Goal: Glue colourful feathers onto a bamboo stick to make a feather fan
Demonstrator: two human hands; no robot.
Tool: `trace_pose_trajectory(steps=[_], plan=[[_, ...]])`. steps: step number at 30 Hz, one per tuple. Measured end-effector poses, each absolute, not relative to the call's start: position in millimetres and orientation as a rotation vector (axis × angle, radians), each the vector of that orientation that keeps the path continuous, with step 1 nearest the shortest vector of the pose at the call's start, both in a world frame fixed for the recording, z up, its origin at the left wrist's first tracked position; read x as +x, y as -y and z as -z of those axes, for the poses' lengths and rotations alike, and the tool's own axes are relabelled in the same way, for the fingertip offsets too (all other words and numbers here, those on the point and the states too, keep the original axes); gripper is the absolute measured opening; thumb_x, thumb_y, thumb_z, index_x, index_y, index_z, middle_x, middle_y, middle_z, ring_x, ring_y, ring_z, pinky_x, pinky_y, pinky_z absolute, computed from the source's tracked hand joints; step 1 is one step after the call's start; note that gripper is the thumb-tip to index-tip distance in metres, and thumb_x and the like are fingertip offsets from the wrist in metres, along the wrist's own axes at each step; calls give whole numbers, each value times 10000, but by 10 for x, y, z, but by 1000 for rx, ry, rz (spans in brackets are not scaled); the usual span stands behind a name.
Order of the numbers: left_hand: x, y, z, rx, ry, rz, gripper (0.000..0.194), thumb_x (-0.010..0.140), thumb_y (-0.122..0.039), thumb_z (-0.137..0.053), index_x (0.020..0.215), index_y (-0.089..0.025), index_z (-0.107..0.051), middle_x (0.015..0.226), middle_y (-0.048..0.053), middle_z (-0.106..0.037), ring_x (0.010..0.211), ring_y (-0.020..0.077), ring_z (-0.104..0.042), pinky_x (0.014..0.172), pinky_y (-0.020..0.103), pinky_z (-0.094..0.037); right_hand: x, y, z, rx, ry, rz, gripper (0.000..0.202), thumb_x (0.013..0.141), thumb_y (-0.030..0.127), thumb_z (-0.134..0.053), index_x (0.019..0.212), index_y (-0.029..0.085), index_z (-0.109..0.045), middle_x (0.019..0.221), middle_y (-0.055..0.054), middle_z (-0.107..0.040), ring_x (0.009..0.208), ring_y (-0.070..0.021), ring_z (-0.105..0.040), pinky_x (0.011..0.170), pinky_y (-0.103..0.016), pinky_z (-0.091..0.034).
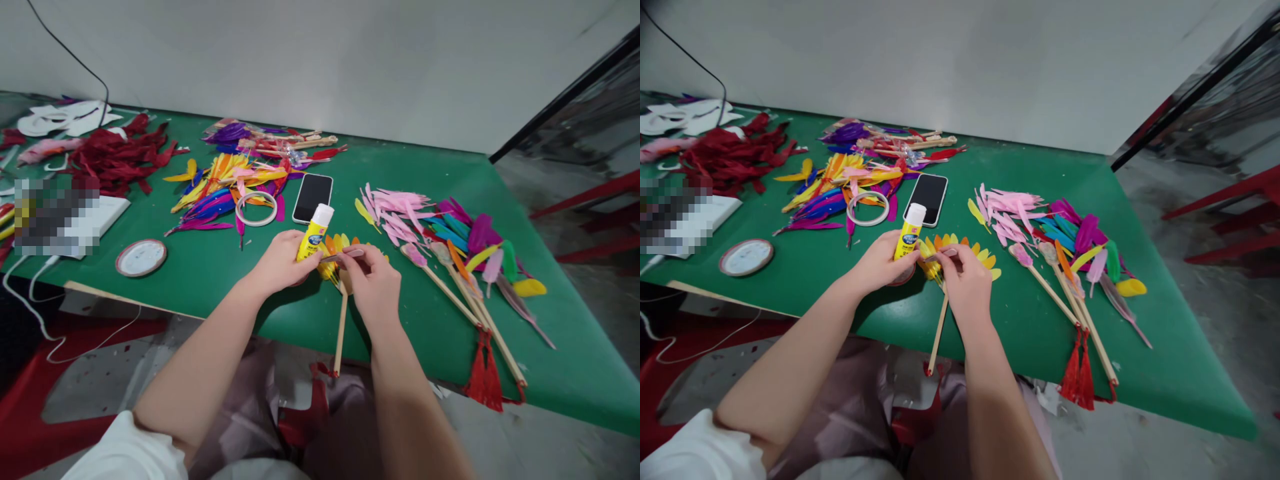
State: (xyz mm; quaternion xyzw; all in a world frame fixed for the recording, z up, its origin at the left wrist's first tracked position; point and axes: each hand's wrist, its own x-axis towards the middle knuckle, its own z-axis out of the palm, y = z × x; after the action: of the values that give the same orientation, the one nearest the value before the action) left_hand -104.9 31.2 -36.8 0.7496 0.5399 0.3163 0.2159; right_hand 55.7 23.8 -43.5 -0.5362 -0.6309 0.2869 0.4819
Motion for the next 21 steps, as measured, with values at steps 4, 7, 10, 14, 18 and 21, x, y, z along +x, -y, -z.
trace_pose_trajectory(steps=[4, 7, 10, 14, 18, 21], plan=[[-1058, -307, 362, 2076, -1523, -897, 222, 781, -327, -442, 746, -151, -573, 737, 30, -568, 714, 152, -525, 664, 268, -409, 562, -238, 432, -1320, 1552, -669, 63, 724, 290, -585, 729, 229, -594, 710, 9, -636, 669, -164, -623, 656, -313, -496], [-1061, -297, 355, 2061, -1530, -914, 237, 782, -337, -439, 754, -146, -577, 745, 37, -571, 702, 151, -530, 651, 269, -410, 560, -240, 431, -1321, 1565, -657, 63, 729, 288, -582, 729, 227, -595, 708, 11, -638, 658, -157, -620, 644, -299, -491], [-1055, -293, 349, 2054, -1518, -905, 246, 783, -339, -437, 751, -140, -577, 736, 40, -567, 680, 147, -524, 632, 268, -407, 557, -242, 428, -1318, 1575, -652, 62, 734, 284, -577, 731, 225, -597, 708, 10, -638, 658, -154, -618, 641, -294, -489], [-1045, -296, 352, 2052, -1510, -901, 238, 783, -339, -442, 770, -144, -577, 738, 35, -568, 689, 147, -524, 635, 265, -408, 558, -240, 423, -1336, 1587, -634, 63, 732, 288, -583, 736, 227, -600, 708, 8, -639, 655, -155, -615, 640, -296, -489], [-1040, -298, 363, 2042, -1510, -898, 250, 790, -350, -435, 783, -145, -578, 751, 37, -570, 707, 150, -528, 650, 269, -410, 565, -236, 424, -1320, 1582, -646, 66, 735, 292, -580, 740, 229, -600, 706, 11, -639, 655, -155, -618, 641, -295, -490], [-1035, -296, 367, 2044, -1503, -896, 253, 793, -353, -434, 793, -147, -580, 751, 34, -572, 709, 149, -529, 655, 268, -412, 566, -238, 428, -1318, 1584, -651, 64, 735, 292, -579, 739, 232, -600, 706, 11, -637, 650, -155, -617, 642, -300, -491]])
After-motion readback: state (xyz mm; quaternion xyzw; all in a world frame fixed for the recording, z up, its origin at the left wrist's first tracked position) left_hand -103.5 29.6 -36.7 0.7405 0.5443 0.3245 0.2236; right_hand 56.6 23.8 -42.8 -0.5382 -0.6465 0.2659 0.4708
